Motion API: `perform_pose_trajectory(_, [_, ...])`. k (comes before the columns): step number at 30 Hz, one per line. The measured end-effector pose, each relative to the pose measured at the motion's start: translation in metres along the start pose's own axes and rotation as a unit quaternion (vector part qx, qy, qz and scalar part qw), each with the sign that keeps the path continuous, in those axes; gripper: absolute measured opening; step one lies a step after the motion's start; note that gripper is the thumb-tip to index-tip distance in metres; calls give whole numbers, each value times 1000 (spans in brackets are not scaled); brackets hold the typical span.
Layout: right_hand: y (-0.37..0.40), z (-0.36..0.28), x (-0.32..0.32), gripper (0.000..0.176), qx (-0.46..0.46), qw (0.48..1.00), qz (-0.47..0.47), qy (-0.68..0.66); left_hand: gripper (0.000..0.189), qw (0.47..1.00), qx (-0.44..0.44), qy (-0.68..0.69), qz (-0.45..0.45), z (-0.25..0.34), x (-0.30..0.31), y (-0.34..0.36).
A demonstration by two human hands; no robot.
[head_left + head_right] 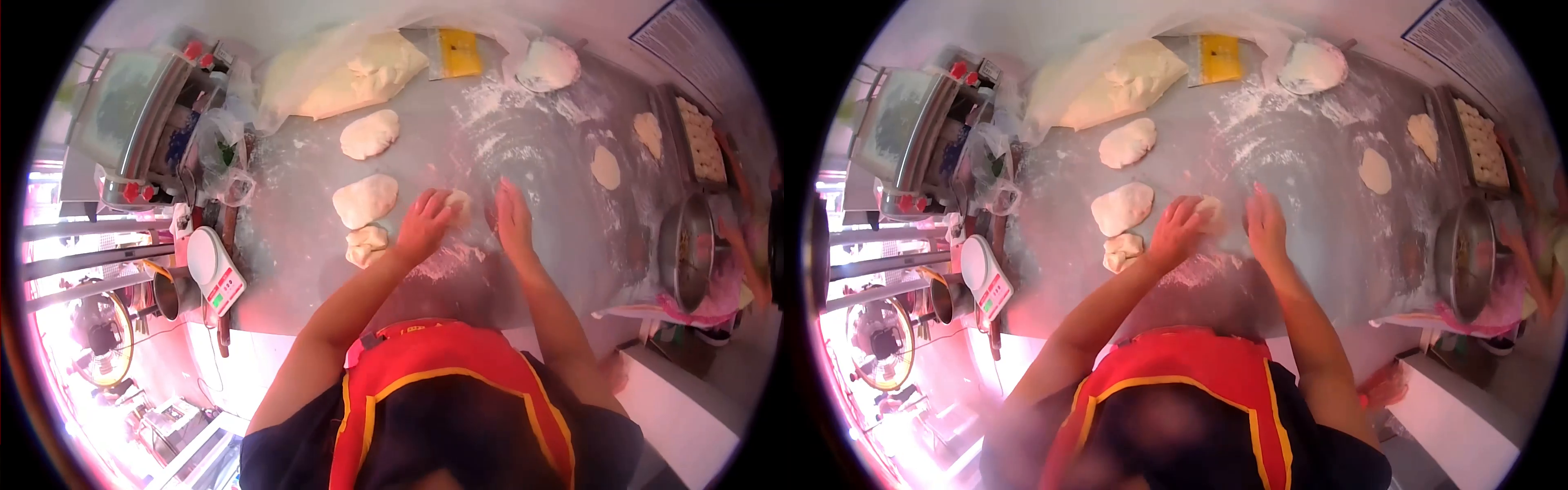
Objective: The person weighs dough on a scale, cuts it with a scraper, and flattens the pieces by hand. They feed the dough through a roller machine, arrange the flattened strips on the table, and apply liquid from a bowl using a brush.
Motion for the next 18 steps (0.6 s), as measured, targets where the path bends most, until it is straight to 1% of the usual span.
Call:
perform_pose_trajectory(1, [-3, -2, -4, 33, 31, 999, 12, 18, 38, 998, -17, -54, -13, 8, -4, 5])
perform_pose_trajectory(2, [-4, -5, -9, 33, 63, 997, 22, 37, 38, 999, -7, -37, -19, 14, -5, 12])
perform_pose_trajectory(4, [-4, -10, -27, 33, 74, 997, 5, 29, 37, 999, 14, -6, -31, 31, 13, 14])
perform_pose_trajectory(5, [-2, -14, -39, 33, 79, 997, -4, 23, 38, 997, 57, 13, -52, 27, 15, 15])
perform_pose_trajectory(7, [9, -15, -67, 36, 121, 989, -36, 78, 41, 984, 145, 52, -93, 16, 16, 17])
perform_pose_trajectory(8, [15, -14, -79, 38, 142, 983, -52, 107, 43, 984, 149, 76, -57, 16, 12, 16])
perform_pose_trajectory(10, [25, -6, -94, 42, 96, 986, -56, 127, 47, 980, 153, 126, 18, 15, -7, 11])
perform_pose_trajectory(11, [29, 0, -97, 44, 73, 986, -59, 138, 48, 987, 145, 63, -10, 13, -15, 13])
perform_pose_trajectory(13, [36, -14, -84, 46, 93, 973, -63, 203, 51, 987, 130, -62, -70, 13, -26, 18])
perform_pose_trajectory(16, [30, -9, -82, 47, 107, 957, -65, 263, 53, 981, 177, -41, -72, 10, -31, 17])
perform_pose_trajectory(18, [20, 0, -85, 47, 110, 951, -61, 283, 52, 974, 195, -76, -84, 0, -37, 9])
Point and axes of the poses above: each hand's wrist, its own y-axis away from the middle knuckle, its own x-axis out of the back of the hand, z = x × y, the point moved 2 cm from there along -y, towards the middle knuckle
